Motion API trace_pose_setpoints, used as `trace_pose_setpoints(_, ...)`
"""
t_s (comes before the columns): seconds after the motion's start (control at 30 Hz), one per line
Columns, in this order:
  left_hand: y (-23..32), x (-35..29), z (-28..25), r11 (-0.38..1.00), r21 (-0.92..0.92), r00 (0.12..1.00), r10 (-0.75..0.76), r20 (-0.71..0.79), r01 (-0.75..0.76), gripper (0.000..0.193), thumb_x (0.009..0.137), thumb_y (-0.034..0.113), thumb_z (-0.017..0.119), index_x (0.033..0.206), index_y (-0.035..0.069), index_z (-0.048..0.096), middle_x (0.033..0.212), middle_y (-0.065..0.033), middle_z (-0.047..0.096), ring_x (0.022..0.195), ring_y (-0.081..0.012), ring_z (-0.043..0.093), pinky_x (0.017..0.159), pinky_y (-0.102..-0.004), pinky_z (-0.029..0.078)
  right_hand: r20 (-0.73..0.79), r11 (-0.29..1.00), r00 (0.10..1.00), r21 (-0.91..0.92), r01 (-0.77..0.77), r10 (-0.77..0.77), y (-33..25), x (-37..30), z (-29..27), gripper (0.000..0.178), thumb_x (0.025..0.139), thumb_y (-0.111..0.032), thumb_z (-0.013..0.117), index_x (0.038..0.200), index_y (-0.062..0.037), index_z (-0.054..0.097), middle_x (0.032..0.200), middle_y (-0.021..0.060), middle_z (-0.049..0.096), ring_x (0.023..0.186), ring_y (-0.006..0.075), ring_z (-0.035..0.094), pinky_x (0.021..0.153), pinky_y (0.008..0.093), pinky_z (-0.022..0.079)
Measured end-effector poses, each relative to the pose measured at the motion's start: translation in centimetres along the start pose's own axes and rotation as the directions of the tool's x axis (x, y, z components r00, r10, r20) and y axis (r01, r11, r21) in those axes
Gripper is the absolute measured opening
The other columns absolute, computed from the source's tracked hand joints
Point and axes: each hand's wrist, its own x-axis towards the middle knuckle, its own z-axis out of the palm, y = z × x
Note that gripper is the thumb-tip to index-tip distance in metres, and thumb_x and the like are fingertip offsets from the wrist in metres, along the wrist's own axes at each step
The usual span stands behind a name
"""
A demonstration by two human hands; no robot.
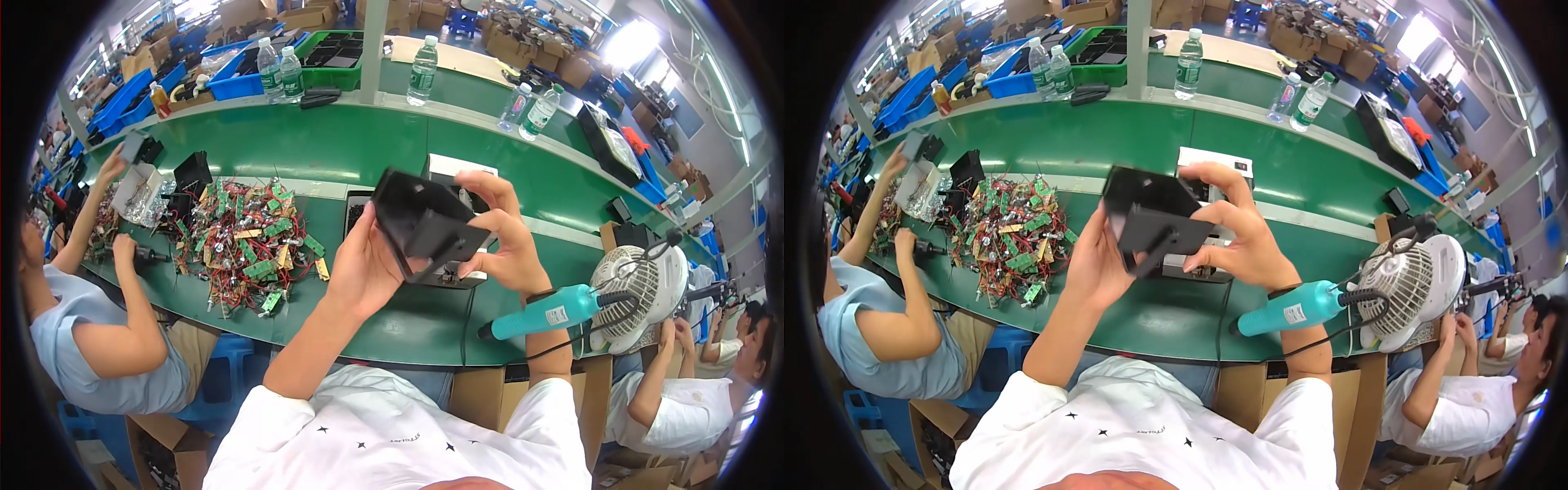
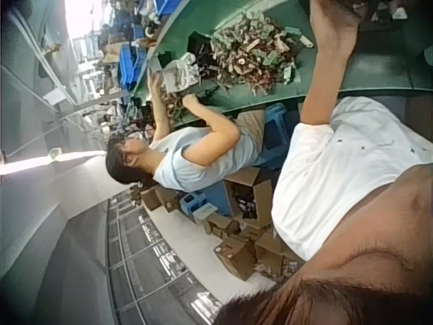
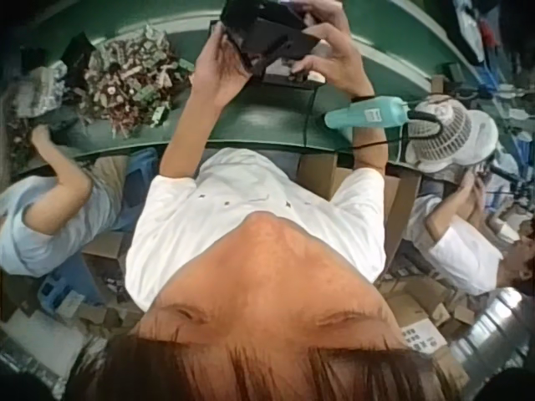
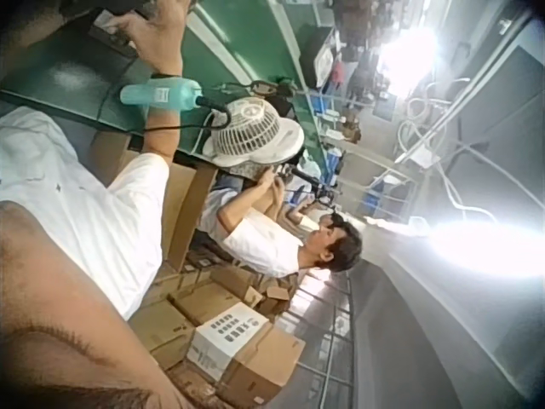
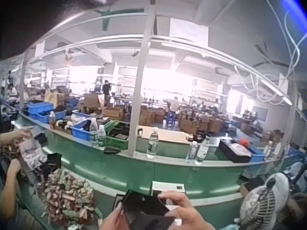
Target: The worker is using an electric screwdriver to fasten components onto a black plastic housing on an assembly line.
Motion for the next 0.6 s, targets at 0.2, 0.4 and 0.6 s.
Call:
trace_pose_setpoints(0.2,-1.7,0.4,-1.7,0.104,0.651,0.512,0.714,0.477,-0.752,0.019,0.093,0.018,0.049,0.09,0.004,0.062,0.076,-0.0049,0.058,0.076,-0.0163,0.05,0.076,-0.0288,0.042,0.023,0.978,0.999,-0.207,0.034,-0.03,-0.6,-0.8,1.3,0.029,0.066,-0.009,0.076,0.085,-0.0077,0.053,0.097,0.0063,0.06,0.1,0.0262,0.053,0.104,0.0475,0.032)
trace_pose_setpoints(0.4,-1.7,-1.3,-3.3,0.394,0.706,0.804,0.378,0.459,-0.589,0.017,0.088,0.011,0.054,0.076,0.004,0.064,0.076,-0.0048,0.06,0.077,-0.0177,0.049,0.075,-0.0306,0.041,-0.011,0.979,1.0,-0.204,0.001,-0.003,0.0,-1.1,2.1,0.028,0.068,-0.009,0.074,0.087,-0.0071,0.054,0.091,0.0041,0.058,0.095,0.0236,0.051,0.103,0.0488,0.033)
trace_pose_setpoints(0.6,-1.4,-1.0,-2.9,0.416,0.769,0.869,0.325,0.374,-0.486,0.014,0.083,0.005,0.057,0.07,0.003,0.062,0.066,-0.0031,0.058,0.073,-0.0193,0.047,0.071,-0.0316,0.039,-0.073,0.982,0.996,-0.177,-0.059,0.047,0.7,-2.2,2.2,0.03,0.078,-0.024,0.07,0.1,-0.006,0.059,0.096,0.0103,0.06,0.098,0.0258,0.054,0.1,0.0442,0.037)
